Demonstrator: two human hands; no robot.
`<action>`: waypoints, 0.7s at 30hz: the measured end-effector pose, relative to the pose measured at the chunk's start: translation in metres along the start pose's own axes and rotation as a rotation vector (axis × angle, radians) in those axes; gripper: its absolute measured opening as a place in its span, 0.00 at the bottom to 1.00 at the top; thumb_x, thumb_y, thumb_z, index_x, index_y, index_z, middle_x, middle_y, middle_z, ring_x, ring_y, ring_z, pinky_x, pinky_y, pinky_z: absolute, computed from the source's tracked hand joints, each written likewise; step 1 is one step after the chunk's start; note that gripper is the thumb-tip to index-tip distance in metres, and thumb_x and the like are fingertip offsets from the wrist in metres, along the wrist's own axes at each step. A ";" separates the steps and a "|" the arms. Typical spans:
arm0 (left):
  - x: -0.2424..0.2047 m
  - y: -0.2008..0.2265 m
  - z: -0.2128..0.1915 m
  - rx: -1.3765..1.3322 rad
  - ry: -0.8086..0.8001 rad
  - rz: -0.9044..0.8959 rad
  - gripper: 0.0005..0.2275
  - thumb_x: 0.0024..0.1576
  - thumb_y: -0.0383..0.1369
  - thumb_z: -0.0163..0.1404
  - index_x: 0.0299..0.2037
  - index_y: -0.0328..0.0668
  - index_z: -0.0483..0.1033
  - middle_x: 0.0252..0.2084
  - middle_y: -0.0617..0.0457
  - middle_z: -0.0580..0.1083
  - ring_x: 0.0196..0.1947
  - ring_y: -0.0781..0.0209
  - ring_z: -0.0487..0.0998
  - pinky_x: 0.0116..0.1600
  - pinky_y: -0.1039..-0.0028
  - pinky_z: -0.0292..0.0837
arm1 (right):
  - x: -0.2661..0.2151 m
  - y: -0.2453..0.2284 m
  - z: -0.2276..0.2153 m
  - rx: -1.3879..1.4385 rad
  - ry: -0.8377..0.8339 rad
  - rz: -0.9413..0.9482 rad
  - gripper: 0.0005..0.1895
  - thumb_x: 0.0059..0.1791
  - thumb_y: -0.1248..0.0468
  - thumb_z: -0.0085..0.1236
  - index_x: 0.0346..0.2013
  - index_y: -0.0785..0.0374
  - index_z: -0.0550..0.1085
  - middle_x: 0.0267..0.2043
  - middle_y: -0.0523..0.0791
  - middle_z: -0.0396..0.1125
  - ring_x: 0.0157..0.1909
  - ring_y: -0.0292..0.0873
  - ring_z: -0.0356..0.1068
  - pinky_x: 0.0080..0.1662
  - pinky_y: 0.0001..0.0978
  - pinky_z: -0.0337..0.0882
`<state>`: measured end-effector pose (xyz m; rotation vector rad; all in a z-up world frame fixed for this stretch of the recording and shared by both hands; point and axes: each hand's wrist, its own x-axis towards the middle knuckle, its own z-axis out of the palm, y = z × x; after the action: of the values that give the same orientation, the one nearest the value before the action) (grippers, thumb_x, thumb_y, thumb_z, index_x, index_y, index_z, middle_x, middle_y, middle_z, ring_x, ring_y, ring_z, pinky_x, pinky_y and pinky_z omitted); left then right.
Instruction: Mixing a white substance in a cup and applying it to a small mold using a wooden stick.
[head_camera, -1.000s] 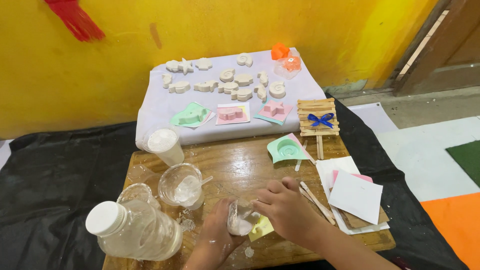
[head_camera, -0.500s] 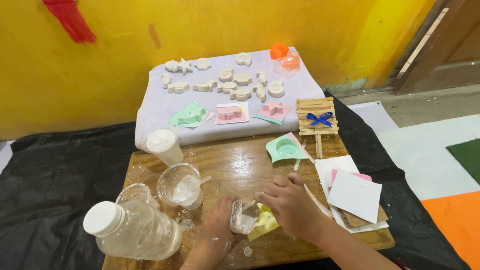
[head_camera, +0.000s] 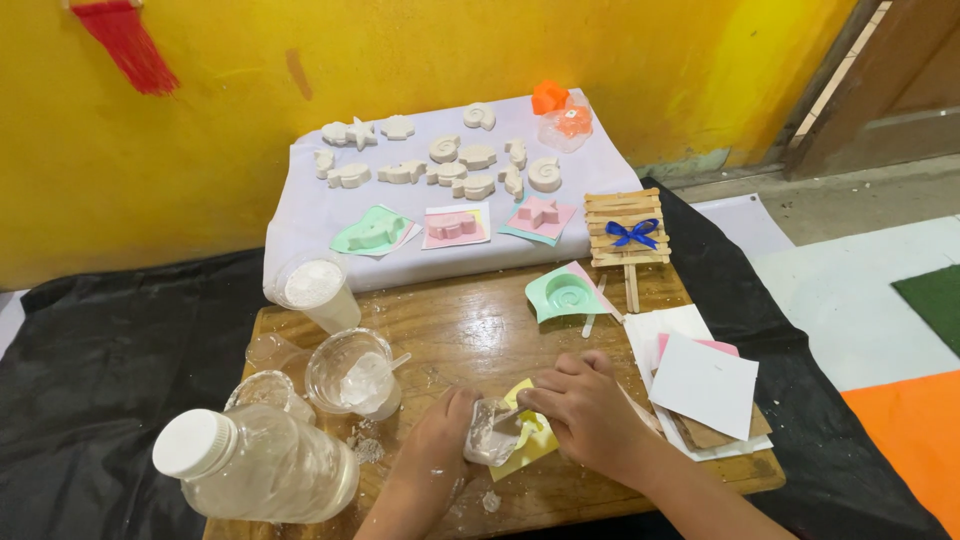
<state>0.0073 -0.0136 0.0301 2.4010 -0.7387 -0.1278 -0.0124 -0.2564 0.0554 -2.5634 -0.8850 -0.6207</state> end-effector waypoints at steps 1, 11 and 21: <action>0.001 0.001 -0.001 0.021 -0.001 0.038 0.35 0.35 0.21 0.71 0.55 0.38 0.66 0.50 0.45 0.73 0.44 0.46 0.78 0.45 0.59 0.72 | -0.001 0.000 0.000 0.003 0.017 0.002 0.16 0.41 0.73 0.52 0.37 0.50 0.77 0.34 0.33 0.72 0.36 0.43 0.63 0.43 0.39 0.51; 0.005 0.023 -0.015 0.056 -0.076 -0.037 0.35 0.33 0.19 0.70 0.52 0.41 0.66 0.50 0.47 0.74 0.48 0.50 0.78 0.46 0.61 0.74 | 0.004 -0.015 -0.007 0.053 0.043 -0.014 0.11 0.48 0.69 0.53 0.40 0.53 0.79 0.31 0.35 0.68 0.38 0.44 0.62 0.42 0.40 0.50; 0.007 0.029 -0.020 0.105 -0.060 0.040 0.27 0.36 0.15 0.61 0.47 0.38 0.66 0.44 0.44 0.73 0.40 0.50 0.76 0.40 0.63 0.71 | -0.004 -0.006 0.006 -0.176 0.117 -0.012 0.10 0.46 0.69 0.54 0.38 0.51 0.76 0.35 0.33 0.70 0.39 0.43 0.63 0.44 0.41 0.51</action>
<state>0.0042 -0.0254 0.0633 2.4890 -0.8397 -0.1480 -0.0170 -0.2513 0.0492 -2.6450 -0.8405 -0.8781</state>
